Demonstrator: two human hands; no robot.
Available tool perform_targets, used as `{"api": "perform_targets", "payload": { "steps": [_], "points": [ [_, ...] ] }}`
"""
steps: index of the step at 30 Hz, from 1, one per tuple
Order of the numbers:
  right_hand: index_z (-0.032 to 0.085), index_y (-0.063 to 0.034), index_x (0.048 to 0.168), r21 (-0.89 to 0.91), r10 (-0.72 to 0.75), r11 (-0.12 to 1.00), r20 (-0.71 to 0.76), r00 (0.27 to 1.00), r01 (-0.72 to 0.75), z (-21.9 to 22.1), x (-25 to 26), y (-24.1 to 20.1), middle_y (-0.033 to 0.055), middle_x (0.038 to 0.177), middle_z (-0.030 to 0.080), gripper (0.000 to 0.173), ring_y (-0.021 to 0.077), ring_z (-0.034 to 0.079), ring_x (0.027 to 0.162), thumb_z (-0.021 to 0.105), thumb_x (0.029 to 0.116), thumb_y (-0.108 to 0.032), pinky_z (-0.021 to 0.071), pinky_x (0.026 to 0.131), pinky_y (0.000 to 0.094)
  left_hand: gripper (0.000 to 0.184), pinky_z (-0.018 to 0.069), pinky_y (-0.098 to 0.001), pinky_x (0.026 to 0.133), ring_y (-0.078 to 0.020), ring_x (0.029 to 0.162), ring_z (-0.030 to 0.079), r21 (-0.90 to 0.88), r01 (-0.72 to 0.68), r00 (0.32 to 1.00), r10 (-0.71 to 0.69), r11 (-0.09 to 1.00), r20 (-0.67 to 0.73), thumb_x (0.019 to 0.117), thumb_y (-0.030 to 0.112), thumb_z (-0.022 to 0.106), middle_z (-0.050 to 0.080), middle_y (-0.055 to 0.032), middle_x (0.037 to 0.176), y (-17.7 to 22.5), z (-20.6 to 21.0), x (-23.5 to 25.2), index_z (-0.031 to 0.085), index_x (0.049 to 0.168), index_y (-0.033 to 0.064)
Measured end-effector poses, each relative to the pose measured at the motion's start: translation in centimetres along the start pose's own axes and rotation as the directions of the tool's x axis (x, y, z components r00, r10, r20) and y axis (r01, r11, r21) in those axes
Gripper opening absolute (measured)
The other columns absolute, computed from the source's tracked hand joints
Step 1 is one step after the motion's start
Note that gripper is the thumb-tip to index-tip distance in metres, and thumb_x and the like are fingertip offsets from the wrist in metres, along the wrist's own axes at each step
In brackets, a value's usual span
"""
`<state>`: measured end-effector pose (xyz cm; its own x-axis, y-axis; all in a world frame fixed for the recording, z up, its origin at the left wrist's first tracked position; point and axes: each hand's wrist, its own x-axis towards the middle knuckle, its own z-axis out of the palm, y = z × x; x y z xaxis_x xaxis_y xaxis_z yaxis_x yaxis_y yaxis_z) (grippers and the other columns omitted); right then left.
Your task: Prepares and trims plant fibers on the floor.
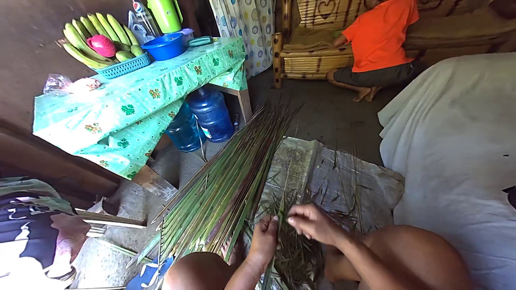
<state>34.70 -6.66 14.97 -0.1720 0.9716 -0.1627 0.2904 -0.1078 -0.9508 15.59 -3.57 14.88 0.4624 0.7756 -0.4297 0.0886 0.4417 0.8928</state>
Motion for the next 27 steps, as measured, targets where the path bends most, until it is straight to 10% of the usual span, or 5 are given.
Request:
{"api": "perform_targets", "payload": {
  "steps": [5,13,21,27],
  "points": [
    [0.071,0.001,0.095,-0.191,-0.218,0.958,-0.011,0.976,0.212,1.2,0.2,0.8,0.0057,0.073,0.063,0.027,0.0061,0.055,0.063,0.057,0.0997,-0.021,0.0471,0.061,0.0236,0.025,0.037,-0.0183,0.043,-0.0032,0.044,0.04,-0.017,-0.049,0.999,0.049,0.999,-0.018,0.111,0.012,0.037,0.046,0.0039,0.059,-0.4,0.0,0.2,0.053,0.092,0.0059],
    [0.069,0.002,0.103,-0.051,0.011,0.998,-0.371,0.929,-0.032,-2.5,3.2,3.0,-0.0007,0.069,0.059,0.023,0.0024,0.051,0.054,0.054,0.1038,-0.015,0.0439,0.052,0.0199,0.025,0.0343,-0.0185,0.042,-0.0033,0.042,0.037,-0.019,-0.018,0.999,0.019,1.0,0.041,0.1114,0.014,0.037,0.041,0.005,0.056,-0.5,0.1,-0.2,0.05,0.09,0.009],
    [0.071,0.0011,0.101,-0.042,-0.096,0.994,0.116,0.989,0.102,1.7,-0.7,-0.2,0.001,0.071,0.061,0.027,0.0019,0.052,0.056,0.056,0.0999,-0.022,0.0445,0.055,0.0199,0.029,0.0355,-0.0174,0.042,-0.0029,0.043,0.04,-0.06,0.01,1.0,-0.011,0.998,-0.021,0.1133,0.019,0.034,0.048,0.003,0.059,0.1,-0.1,0.1,0.052,0.094,0.0056],
    [0.072,-0.0003,0.098,-0.056,-0.18,0.982,-0.035,0.983,0.178,1.4,-0.2,1.2,-0.0019,0.071,0.062,0.025,-0.0025,0.052,0.058,0.057,0.0989,-0.021,0.0442,0.056,0.0154,0.03,0.0419,-0.0171,0.043,-0.0039,0.046,0.047,-0.1,0.05,0.999,-0.05,0.994,0.005,0.1137,0.019,0.031,0.05,0.0021,0.063,0.3,0.1,-0.3,0.055,0.103,0.0045]
  ]
}}
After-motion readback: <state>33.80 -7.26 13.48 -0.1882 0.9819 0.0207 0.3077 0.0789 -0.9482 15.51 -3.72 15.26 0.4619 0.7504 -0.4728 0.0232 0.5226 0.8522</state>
